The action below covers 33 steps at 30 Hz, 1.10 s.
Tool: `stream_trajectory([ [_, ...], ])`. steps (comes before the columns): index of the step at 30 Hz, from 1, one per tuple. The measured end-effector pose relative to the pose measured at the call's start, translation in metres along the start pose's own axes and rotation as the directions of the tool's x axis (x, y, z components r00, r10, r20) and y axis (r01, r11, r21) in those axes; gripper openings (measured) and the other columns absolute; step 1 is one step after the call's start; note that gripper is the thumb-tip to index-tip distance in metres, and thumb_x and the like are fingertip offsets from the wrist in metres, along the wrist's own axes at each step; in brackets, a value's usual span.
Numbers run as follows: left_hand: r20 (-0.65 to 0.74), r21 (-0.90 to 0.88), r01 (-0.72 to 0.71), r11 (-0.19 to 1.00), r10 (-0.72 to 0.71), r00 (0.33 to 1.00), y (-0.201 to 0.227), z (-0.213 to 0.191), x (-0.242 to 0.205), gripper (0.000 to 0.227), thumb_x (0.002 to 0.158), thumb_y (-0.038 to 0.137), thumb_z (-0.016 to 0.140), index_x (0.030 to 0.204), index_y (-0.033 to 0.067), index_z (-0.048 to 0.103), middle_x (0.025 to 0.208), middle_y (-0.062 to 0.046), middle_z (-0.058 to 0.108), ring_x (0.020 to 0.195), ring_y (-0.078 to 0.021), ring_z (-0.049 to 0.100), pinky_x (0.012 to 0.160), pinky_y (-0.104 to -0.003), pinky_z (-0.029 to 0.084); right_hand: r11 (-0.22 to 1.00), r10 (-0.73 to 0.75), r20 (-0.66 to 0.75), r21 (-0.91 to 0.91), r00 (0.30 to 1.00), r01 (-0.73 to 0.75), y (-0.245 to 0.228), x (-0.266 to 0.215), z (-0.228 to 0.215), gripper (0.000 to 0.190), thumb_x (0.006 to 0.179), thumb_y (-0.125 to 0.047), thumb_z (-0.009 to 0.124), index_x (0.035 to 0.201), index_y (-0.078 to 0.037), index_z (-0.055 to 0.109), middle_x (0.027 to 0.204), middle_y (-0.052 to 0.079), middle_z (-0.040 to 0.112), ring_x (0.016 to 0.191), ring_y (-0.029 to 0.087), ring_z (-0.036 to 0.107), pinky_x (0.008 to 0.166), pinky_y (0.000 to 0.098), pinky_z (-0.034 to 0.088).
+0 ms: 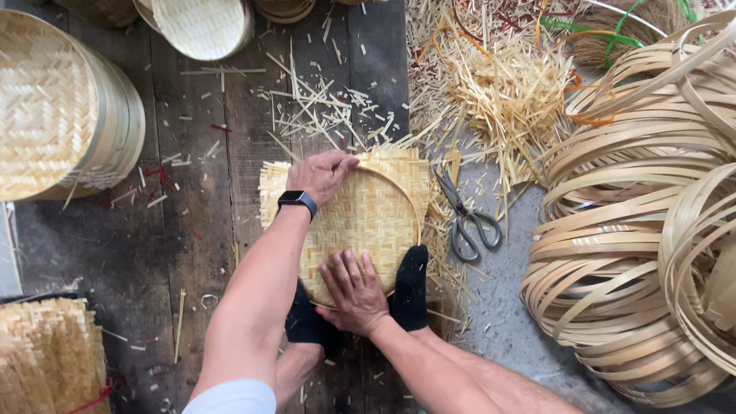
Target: The person places a circular bamboo frame onto a square piece of woven bamboo, fits it into a wooden mold, and cuts away the excess material with shears.
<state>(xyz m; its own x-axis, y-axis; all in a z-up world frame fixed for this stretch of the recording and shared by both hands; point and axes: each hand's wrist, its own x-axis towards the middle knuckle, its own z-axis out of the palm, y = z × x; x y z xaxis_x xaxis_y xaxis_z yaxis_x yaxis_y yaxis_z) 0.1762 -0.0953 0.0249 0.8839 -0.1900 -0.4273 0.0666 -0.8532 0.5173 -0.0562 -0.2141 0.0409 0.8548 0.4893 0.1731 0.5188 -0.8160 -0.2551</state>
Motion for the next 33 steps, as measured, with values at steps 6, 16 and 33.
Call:
stream_trajectory([
  [6, -0.347, 0.143, -0.403, 0.904, 0.427, 0.835, -0.019, 0.012, 0.003, 0.032, 0.099, 0.052, 0.051, 0.104, 0.0321, 0.075, 0.126, -0.003, 0.07, 0.096, -0.0278, 0.071, 0.069, -0.041, 0.057, 0.991, 0.046, -0.141, 0.13, 0.989, -0.028, 0.086, 0.069, -0.019, 0.052, 0.1, -0.049, 0.066, 0.134, -0.009, 0.064, 0.136, 0.015, 0.058, 0.125, 0.033, 0.053, 0.103, 0.0497, 0.043],
  [16, 0.186, -0.004, 0.099, 0.995, -0.097, 0.978, 0.004, -0.012, 0.02, 0.048, 0.099, 0.065, 0.046, 0.116, 0.0281, 0.072, 0.109, -0.008, 0.076, 0.103, -0.03, 0.07, 0.088, -0.046, 0.052, 0.633, 0.419, 0.306, 0.577, 0.855, -0.516, 0.187, 0.144, 0.001, 0.022, 0.1, -0.028, 0.066, 0.115, -0.018, 0.077, 0.094, 0.008, 0.079, 0.073, 0.018, 0.075, 0.07, 0.0325, 0.06],
  [33, 0.281, -0.123, 0.246, 0.962, -0.204, 0.938, 0.0, -0.006, 0.04, 0.052, 0.089, 0.066, 0.054, 0.115, 0.0265, 0.074, 0.123, -0.003, 0.073, 0.117, -0.0256, 0.066, 0.101, -0.043, 0.046, 0.276, 0.767, 0.524, 0.249, 0.369, -0.928, 0.183, 0.083, 0.029, 0.079, 0.102, -0.069, 0.023, 0.088, -0.006, 0.069, 0.081, 0.019, 0.07, 0.079, 0.035, 0.068, 0.077, 0.0528, 0.052],
])
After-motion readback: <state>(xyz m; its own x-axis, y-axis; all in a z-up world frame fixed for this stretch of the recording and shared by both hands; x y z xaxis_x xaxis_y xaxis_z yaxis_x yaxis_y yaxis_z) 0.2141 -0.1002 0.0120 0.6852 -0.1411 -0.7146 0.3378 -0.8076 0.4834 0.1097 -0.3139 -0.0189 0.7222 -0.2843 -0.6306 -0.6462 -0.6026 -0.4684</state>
